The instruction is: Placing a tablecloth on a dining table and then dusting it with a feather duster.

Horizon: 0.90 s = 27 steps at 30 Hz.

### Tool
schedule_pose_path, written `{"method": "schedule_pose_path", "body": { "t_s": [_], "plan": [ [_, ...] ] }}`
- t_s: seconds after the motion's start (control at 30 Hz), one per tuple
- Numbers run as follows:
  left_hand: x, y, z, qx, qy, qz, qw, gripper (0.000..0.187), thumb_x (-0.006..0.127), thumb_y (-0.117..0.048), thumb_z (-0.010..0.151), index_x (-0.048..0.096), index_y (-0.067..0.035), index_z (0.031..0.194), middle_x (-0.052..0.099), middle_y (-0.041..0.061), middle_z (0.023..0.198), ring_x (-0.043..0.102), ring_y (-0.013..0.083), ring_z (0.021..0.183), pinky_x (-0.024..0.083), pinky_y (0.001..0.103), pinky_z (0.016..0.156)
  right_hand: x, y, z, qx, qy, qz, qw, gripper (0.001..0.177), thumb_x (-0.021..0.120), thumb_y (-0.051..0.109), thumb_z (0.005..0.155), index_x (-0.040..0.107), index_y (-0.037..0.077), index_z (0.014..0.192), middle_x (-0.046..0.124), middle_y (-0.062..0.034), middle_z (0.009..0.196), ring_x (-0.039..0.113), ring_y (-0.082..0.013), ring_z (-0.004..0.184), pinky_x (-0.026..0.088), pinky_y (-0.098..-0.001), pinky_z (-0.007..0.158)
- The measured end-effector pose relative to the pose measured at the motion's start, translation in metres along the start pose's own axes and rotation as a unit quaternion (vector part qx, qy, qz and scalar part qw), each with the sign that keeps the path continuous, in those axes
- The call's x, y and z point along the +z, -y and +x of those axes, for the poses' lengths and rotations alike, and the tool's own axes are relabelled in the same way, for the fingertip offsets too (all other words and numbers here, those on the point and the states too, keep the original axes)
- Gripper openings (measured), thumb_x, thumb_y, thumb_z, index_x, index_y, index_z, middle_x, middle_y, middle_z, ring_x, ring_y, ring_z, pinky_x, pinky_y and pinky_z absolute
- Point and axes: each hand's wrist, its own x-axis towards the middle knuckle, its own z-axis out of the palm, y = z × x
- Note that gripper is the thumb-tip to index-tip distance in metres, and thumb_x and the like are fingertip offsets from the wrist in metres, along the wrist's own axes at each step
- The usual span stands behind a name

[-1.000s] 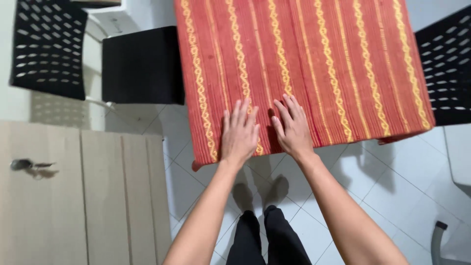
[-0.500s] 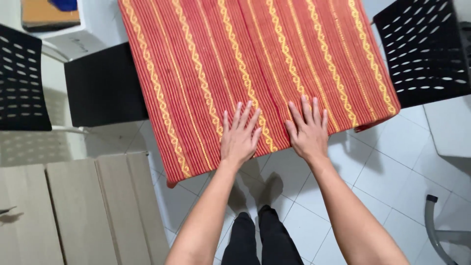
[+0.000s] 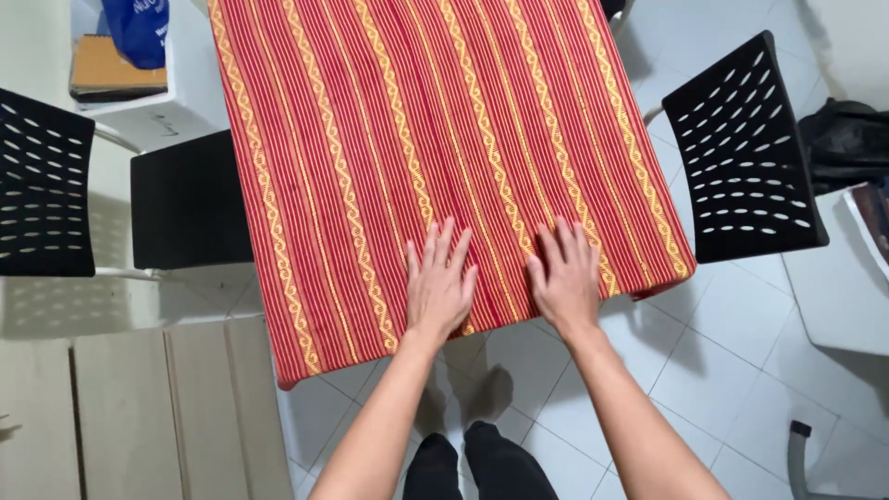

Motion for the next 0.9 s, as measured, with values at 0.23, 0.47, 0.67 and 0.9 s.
{"method": "schedule_pose_path", "body": {
  "t_s": [0.23, 0.47, 0.67, 0.9],
  "plan": [
    [0.028, -0.026, 0.048, -0.003, 0.021, -0.052, 0.998, 0.058, 0.046, -0.041, 0.104, 0.039, -0.022, 0.158, 0.023, 0.008, 0.169, 0.017, 0.0286, 0.156, 0.008, 0.063, 0.122, 0.011, 0.022, 0.038, -0.078, 0.04, 0.053, 0.995, 0.055, 0.05, 0.036, 0.105, 0.046, 0.019, 0.157, 0.034, -0.0114, 0.166, 0.024, -0.0369, 0.155, 0.02, -0.0594, 0.123],
    [0.055, -0.012, 0.042, 0.039, -0.005, 0.011, 0.999, 0.057, 0.042, -0.043, 0.106, 0.037, -0.025, 0.159, 0.025, 0.004, 0.17, 0.016, 0.0254, 0.159, 0.005, 0.059, 0.127, 0.002, -0.017, 0.039, -0.1, 0.026, -0.03, 0.994, 0.057, 0.05, 0.042, 0.103, 0.043, 0.027, 0.157, 0.029, -0.0072, 0.168, 0.019, -0.0333, 0.157, 0.016, -0.0564, 0.125],
    [0.04, -0.02, 0.056, 0.028, 0.009, 0.016, 0.999, 0.057, 0.044, -0.043, 0.103, 0.044, -0.021, 0.155, 0.03, 0.006, 0.166, 0.02, 0.0272, 0.155, 0.005, 0.059, 0.125, -0.008, -0.061, 0.056, 0.015, 0.027, -0.068, 0.997, 0.057, 0.047, 0.045, 0.104, 0.043, 0.026, 0.157, 0.029, -0.008, 0.169, 0.017, -0.0317, 0.158, 0.012, -0.0571, 0.125],
    [0.031, -0.014, 0.126, 0.032, 0.001, -0.043, 0.999, 0.058, 0.052, -0.041, 0.101, 0.046, -0.012, 0.151, 0.033, 0.012, 0.164, 0.023, 0.0311, 0.155, 0.008, 0.061, 0.126, 0.007, -0.033, 0.115, 0.0, 0.008, -0.037, 0.999, 0.059, 0.048, 0.043, 0.104, 0.041, 0.019, 0.158, 0.031, -0.0119, 0.167, 0.02, -0.0349, 0.156, 0.012, -0.0603, 0.124]
  ]
}}
